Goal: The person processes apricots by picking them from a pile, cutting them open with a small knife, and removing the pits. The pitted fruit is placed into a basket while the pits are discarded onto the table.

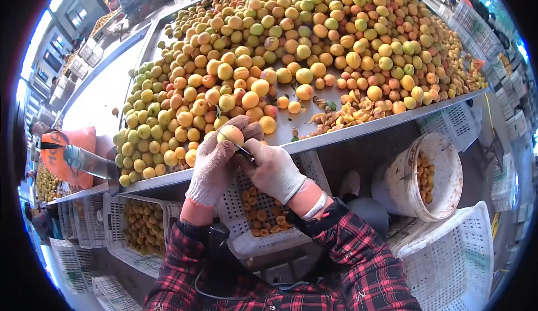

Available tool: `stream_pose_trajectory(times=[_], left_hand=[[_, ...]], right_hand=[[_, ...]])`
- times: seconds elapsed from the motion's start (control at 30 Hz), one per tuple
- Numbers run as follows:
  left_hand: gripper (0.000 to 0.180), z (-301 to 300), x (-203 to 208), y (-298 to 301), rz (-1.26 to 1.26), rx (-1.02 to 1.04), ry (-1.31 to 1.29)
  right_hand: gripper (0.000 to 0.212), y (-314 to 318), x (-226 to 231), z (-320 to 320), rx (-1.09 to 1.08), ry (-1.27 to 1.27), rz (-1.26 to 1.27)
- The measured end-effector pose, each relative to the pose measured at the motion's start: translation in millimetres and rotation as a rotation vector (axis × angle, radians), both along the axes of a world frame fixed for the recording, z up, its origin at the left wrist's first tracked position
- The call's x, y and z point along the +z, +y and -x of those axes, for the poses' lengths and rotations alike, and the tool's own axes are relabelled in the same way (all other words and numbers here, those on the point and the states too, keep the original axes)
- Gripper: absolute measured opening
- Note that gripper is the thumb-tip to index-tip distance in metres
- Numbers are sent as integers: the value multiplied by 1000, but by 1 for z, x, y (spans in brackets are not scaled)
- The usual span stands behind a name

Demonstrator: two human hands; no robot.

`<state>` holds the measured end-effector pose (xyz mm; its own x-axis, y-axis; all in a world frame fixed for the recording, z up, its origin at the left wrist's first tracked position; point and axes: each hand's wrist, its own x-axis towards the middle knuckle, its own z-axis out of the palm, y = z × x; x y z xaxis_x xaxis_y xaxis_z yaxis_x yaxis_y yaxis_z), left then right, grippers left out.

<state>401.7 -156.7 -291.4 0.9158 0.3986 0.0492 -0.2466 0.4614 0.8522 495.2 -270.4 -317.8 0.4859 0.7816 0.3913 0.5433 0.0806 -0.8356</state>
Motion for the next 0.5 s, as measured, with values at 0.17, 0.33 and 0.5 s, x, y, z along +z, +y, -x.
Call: stream_pose_trajectory(times=[0.17, 0.33, 0.5], left_hand=[[53, -3, 7, -11, -332, 231, 112], [58, -1, 15, -10, -114, 231, -11], [66, 1, 9, -1, 18, 11, 40]], right_hand=[[16, 5, -6, 3, -141, -88, 147], [16, 6, 0, 3, -122, -96, 46], [16, 2, 1, 2, -98, -140, 44]])
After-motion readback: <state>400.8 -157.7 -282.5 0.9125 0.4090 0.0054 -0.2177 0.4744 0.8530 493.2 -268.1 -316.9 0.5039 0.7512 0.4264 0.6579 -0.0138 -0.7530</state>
